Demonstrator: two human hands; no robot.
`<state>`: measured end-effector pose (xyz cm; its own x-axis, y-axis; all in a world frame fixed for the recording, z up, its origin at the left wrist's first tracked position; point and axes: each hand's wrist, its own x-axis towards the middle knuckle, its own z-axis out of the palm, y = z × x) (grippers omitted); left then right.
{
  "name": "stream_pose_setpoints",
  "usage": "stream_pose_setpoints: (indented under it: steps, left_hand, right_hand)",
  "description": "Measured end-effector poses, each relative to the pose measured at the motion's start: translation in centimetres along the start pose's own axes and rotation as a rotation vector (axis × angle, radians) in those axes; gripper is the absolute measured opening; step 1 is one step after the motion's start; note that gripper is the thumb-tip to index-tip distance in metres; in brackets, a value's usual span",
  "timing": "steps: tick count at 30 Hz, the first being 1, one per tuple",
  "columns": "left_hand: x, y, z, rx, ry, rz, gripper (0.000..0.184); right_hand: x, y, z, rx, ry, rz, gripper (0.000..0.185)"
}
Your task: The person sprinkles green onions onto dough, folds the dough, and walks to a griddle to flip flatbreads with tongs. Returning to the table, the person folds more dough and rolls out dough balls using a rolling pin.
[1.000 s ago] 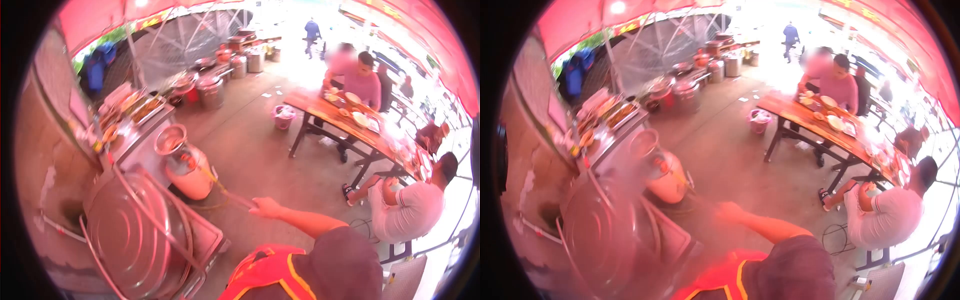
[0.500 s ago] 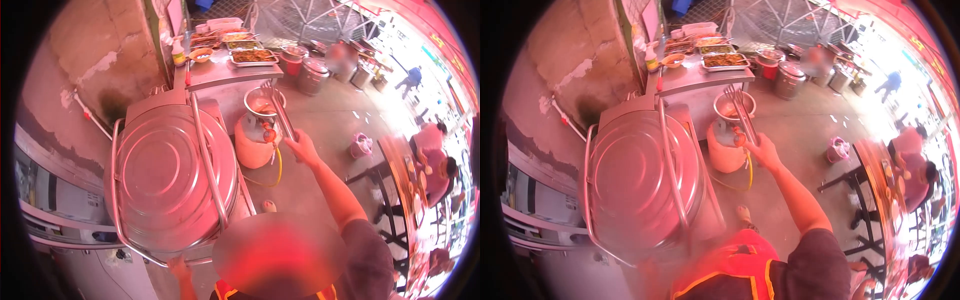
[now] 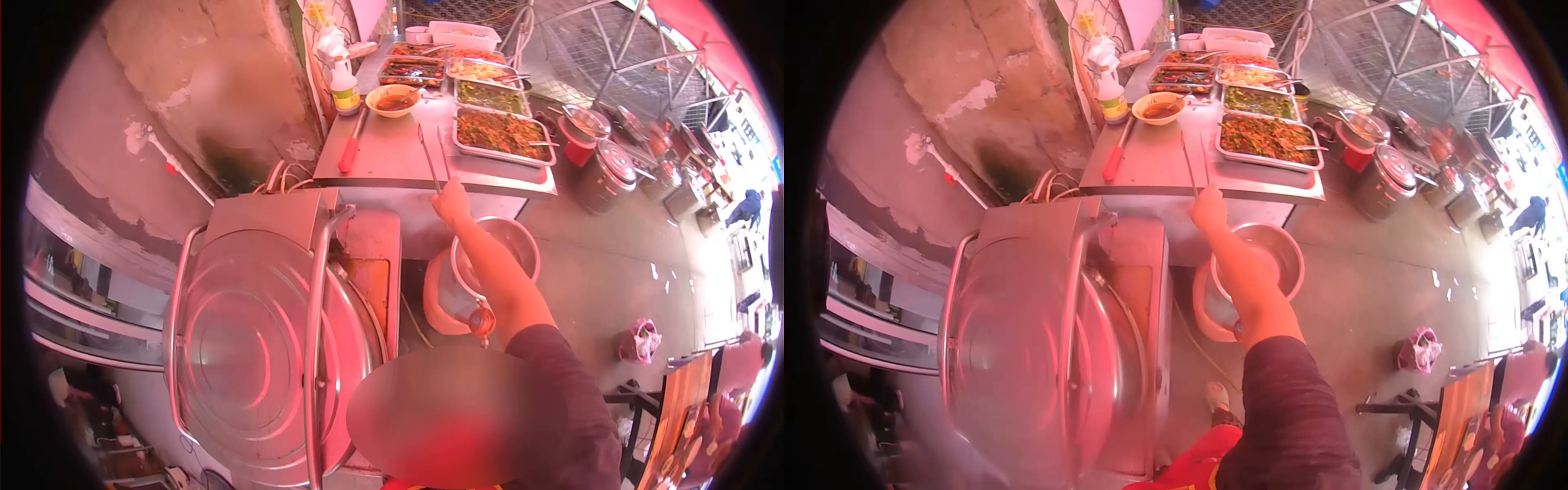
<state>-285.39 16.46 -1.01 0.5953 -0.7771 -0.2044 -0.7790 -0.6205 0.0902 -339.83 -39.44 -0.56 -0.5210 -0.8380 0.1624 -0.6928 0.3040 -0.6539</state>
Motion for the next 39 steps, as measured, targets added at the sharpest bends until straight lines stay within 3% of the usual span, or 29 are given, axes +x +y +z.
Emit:
stream_pose_setpoints:
  steps: [5, 9, 12, 17, 19, 20, 21, 23, 26, 29, 32, 35, 39]
  left_hand:
    - [-0.1, 5.2, 0.3, -0.029, -0.057, 0.016, 0.058]
    - [0.7, 5.8, 0.5, -0.052, -0.096, 0.041, 0.056]
    - [1.4, 5.2, 0.7, -0.077, -0.116, 0.07, 0.056]
    - [2.8, 1.1, 1.2, -0.126, -0.166, 0.183, 0.054]
    - [3.2, -1.7, 1.7, -0.16, -0.198, 0.237, 0.053]
    - [3.1, -3.6, 1.9, -0.175, -0.216, 0.261, 0.053]
    - [3.1, -5.6, 2.3, -0.195, -0.237, 0.281, 0.053]
    - [3.1, -10.2, 3.0, -0.232, -0.276, 0.313, 0.052]
    - [3.5, -18.3, 3.7, -0.276, -0.347, 0.335, 0.051]
    - [3.5, -25.8, 4.3, -0.324, -0.399, 0.273, 0.05]
    - [3.2, -33.7, 5.3, -0.357, -0.443, 0.171, 0.05]
    - [2.9, -40.3, 6.1, -0.411, -0.438, 0.018, 0.049]
    - [1.4, -47.9, 8.5, -0.516, -0.434, -0.226, 0.047]
  right_hand:
    - [5.8, -1.0, 3.1, -0.109, 0.107, 0.012, 0.04]
    - [5.5, -0.9, 2.7, -0.167, 0.024, 0.006, 0.036]
    - [3.6, -2.3, 0.3, -0.22, 0.029, -0.19, 0.04]
    - [0.2, -10.6, -2.3, 0.118, 0.156, -0.494, 0.052]
    - [-3.6, -19.4, -6.3, 0.011, -0.017, -0.48, 0.021]
    - [-6.9, -22.9, -6.9, 0.117, 0.231, -0.637, 0.011]
    - [-8.5, -27.3, -5.5, -0.027, 0.139, -0.543, 0.015]
    - [-17.8, -35.7, -9.6, 0.008, 0.119, -0.867, 0.021]
    - [-31.2, -46.4, -7.4, 0.24, -0.02, -1.031, 0.015]
    - [-46.5, -50.0, -3.6, 0.35, -0.238, -1.188, 0.015]
    - [-58.0, -49.5, 0.6, 0.353, -0.48, -1.21, 0.015]
    - [-66.1, -50.9, 2.9, 0.31, -0.652, -1.277, 0.016]
    - [-72.5, -57.3, 3.4, 0.293, -0.703, -1.483, 0.016]
